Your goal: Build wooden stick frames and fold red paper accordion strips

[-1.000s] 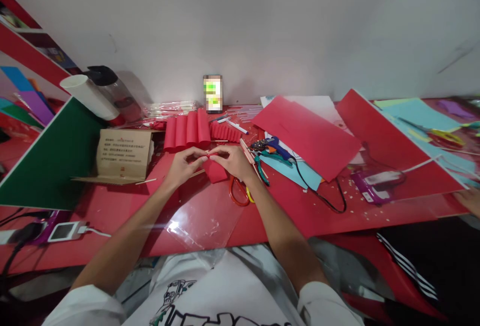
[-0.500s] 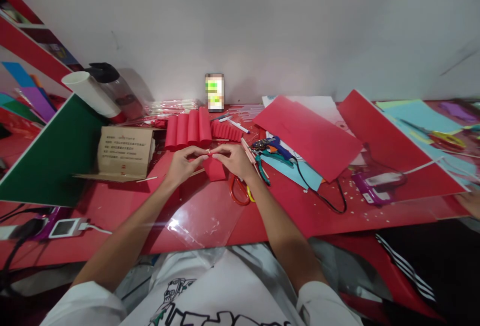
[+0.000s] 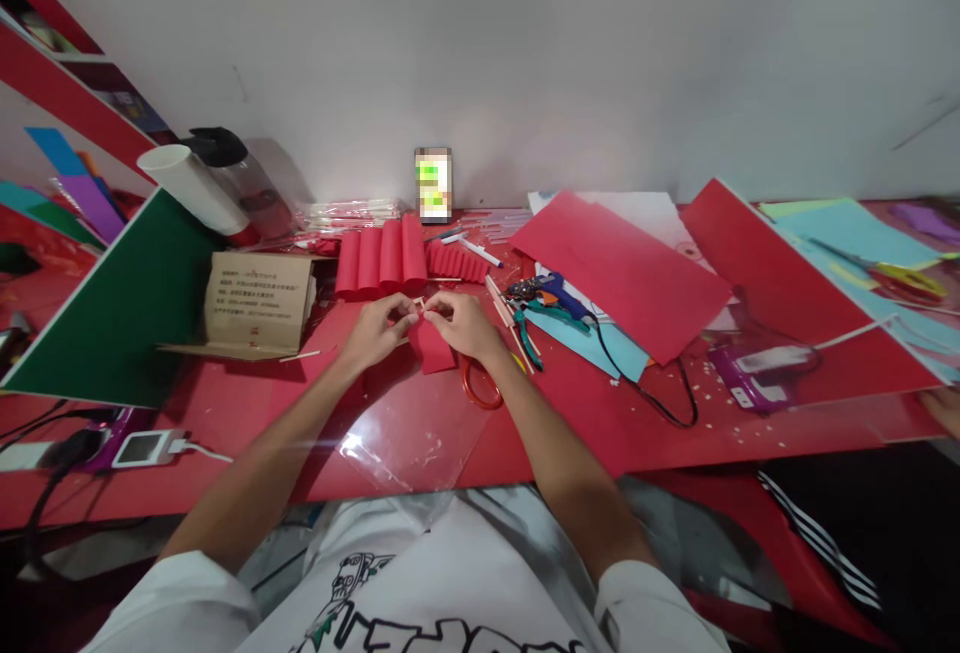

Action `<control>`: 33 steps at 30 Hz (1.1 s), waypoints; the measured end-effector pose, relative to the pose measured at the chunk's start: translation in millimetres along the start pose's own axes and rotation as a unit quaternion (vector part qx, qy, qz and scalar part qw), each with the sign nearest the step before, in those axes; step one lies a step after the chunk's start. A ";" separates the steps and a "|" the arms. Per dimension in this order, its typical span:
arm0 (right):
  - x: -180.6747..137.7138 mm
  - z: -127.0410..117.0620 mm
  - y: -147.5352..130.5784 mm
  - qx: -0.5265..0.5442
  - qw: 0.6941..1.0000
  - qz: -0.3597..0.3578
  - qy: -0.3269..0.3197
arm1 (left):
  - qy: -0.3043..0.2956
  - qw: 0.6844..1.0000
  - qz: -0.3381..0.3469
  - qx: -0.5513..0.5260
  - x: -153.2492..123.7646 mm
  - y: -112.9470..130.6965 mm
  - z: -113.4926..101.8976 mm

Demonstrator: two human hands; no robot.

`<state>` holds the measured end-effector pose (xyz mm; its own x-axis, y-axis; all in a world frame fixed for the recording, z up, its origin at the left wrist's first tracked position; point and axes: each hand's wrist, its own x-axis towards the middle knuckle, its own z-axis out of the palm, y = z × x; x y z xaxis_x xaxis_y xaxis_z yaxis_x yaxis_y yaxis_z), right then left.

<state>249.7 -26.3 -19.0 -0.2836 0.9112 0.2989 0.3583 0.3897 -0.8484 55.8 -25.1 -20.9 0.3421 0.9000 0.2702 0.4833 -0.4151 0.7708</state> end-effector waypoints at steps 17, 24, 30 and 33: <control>2.8 -5.5 14.8 -0.020 1.000 0.023 -0.008 | -0.027 0.999 -0.006 -0.044 2.6 -4.0 -2.8; 0.5 -1.3 9.4 0.003 1.000 -0.002 -0.021 | -0.052 0.996 0.002 -0.077 -0.5 4.1 -3.3; 0.3 -4.1 3.4 0.062 0.997 0.022 -0.030 | -0.077 0.986 -0.019 -0.147 0.6 -0.1 -4.4; 1.1 -4.7 5.5 0.082 0.996 0.038 -0.027 | -0.059 0.989 -0.010 -0.139 0.3 -0.9 -3.8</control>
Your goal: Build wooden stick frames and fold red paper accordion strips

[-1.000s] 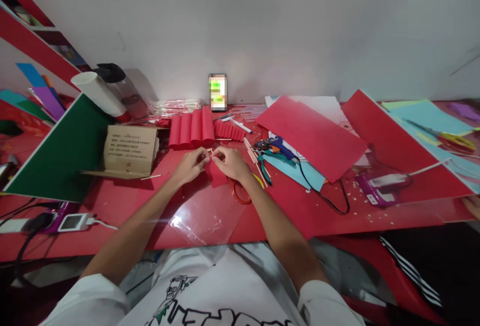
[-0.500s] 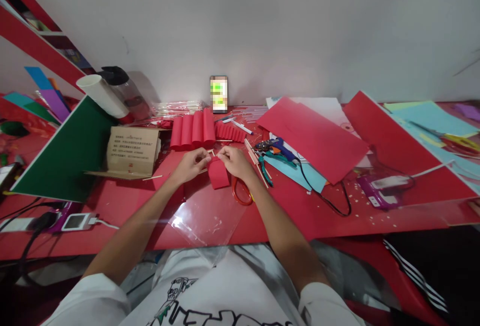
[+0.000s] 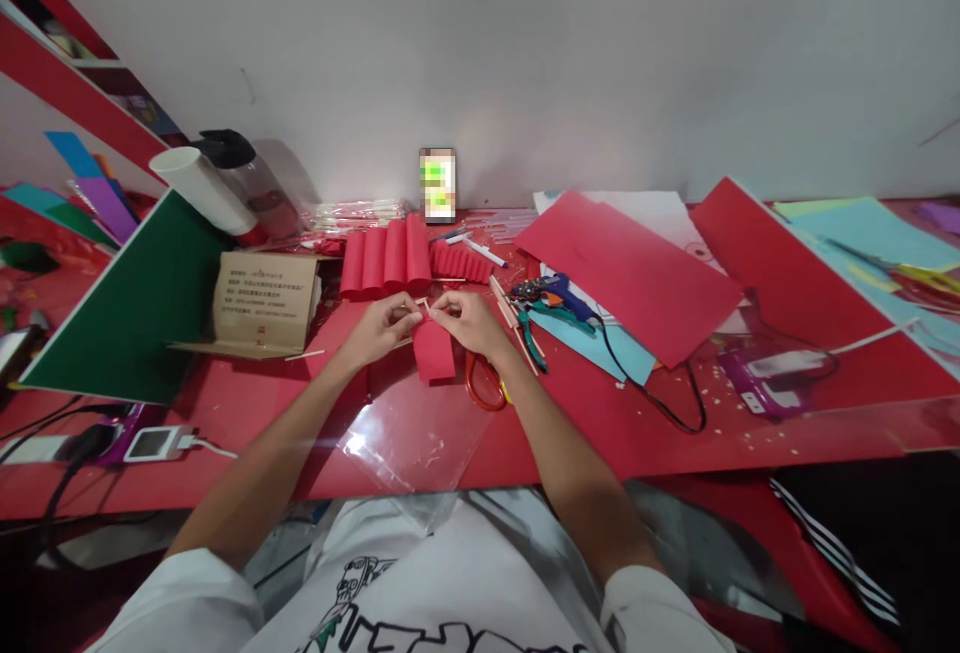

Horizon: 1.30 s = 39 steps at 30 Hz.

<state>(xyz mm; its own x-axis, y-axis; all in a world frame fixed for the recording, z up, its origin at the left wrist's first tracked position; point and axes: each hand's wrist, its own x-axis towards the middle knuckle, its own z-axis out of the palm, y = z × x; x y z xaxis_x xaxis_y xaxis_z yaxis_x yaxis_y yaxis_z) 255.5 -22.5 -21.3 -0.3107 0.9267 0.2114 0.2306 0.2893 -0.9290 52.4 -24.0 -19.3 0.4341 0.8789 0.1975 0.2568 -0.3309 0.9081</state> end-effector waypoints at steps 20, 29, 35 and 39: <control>-1.4 -2.0 -11.3 -0.031 0.997 -0.042 0.059 | 0.091 0.990 0.022 0.105 1.1 2.1 -0.1; -1.6 -2.0 -7.5 -0.029 0.995 -0.062 0.068 | 0.079 0.995 0.012 0.066 2.0 1.1 0.9; -1.6 -1.8 -7.4 -0.037 0.994 -0.069 0.074 | 0.074 0.997 -0.003 0.021 3.6 1.2 -0.9; -2.6 -1.1 -8.3 -0.025 0.995 -0.067 0.075 | 0.064 0.998 -0.004 -0.004 4.0 2.3 -2.3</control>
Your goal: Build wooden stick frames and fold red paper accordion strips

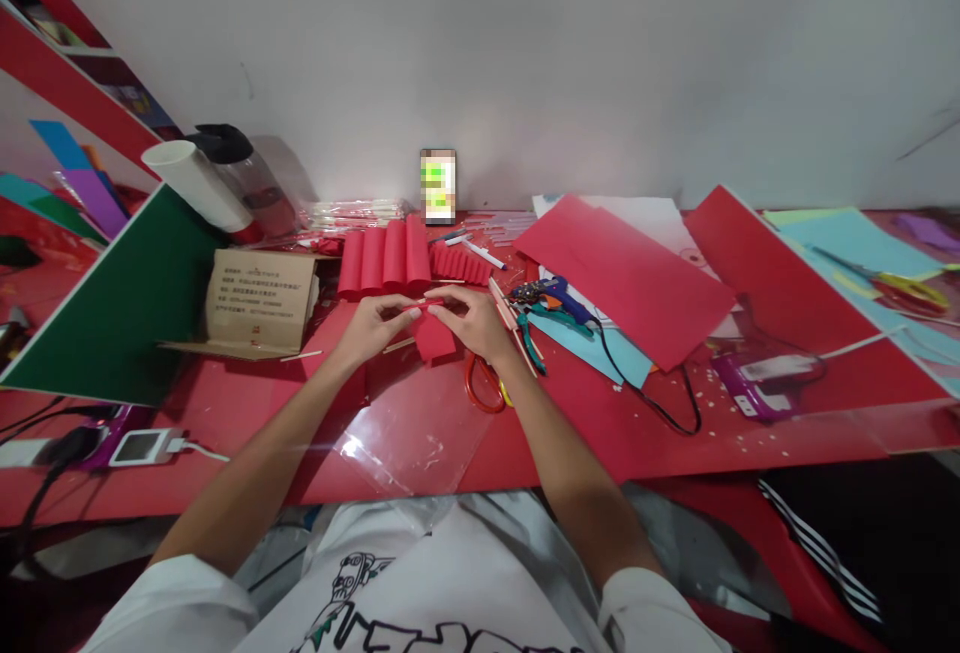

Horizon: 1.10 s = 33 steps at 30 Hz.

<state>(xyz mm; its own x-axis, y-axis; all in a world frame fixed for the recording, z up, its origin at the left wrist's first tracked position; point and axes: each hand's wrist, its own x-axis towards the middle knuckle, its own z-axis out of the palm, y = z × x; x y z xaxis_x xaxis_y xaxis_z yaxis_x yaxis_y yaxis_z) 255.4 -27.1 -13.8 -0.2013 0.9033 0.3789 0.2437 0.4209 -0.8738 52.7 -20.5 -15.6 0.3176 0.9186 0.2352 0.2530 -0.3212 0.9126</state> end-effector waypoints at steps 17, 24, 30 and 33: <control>1.8 3.6 3.5 0.046 0.999 0.011 0.018 | 0.061 0.997 0.040 0.019 -3.6 5.6 4.7; 1.9 5.3 3.4 0.049 0.998 0.040 -0.005 | 0.045 0.998 -0.010 -0.035 -0.3 -2.2 4.5; -0.5 10.8 5.4 0.005 0.998 0.042 -0.036 | 0.005 0.998 0.003 0.067 -2.0 -7.9 5.0; -1.1 13.0 6.2 -0.006 0.998 0.042 -0.046 | -0.011 0.996 -0.001 0.089 -3.0 -8.0 5.6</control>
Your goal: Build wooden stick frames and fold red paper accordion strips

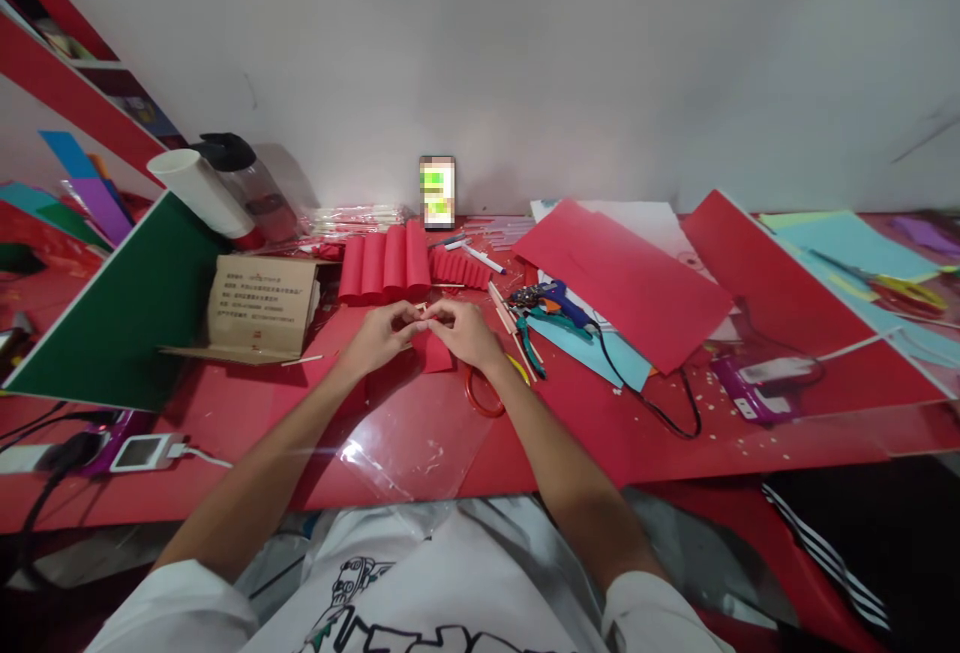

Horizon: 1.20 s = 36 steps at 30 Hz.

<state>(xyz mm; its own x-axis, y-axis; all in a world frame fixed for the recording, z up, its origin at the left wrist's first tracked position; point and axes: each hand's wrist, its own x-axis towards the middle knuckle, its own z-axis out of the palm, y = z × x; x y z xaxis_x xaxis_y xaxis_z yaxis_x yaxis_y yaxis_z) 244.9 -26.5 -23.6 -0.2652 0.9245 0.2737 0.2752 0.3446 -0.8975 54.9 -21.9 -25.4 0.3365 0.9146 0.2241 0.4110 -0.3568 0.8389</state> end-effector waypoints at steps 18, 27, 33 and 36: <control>2.2 -10.8 -0.1 -0.024 1.000 -0.001 -0.001 | -0.014 0.996 0.041 0.072 1.7 -3.3 -8.0; 0.2 -8.5 -5.4 -0.031 0.999 -0.034 0.018 | -0.034 0.999 0.024 -0.015 0.3 3.3 -5.4; -0.1 -9.2 -7.4 -0.013 0.999 -0.036 0.003 | 0.000 0.995 -0.009 -0.099 4.3 1.1 -2.7; -0.2 -8.7 -8.6 0.023 0.999 -0.030 -0.031 | 0.021 0.995 -0.007 -0.093 4.7 1.0 -3.1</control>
<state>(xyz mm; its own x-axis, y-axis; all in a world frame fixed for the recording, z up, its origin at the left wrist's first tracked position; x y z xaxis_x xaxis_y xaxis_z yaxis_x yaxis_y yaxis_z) 250.6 -28.2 -13.0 -0.3380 0.8897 0.3067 0.2149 0.3903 -0.8953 54.3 -17.4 -22.0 0.2944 0.9280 0.2283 0.2507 -0.3056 0.9186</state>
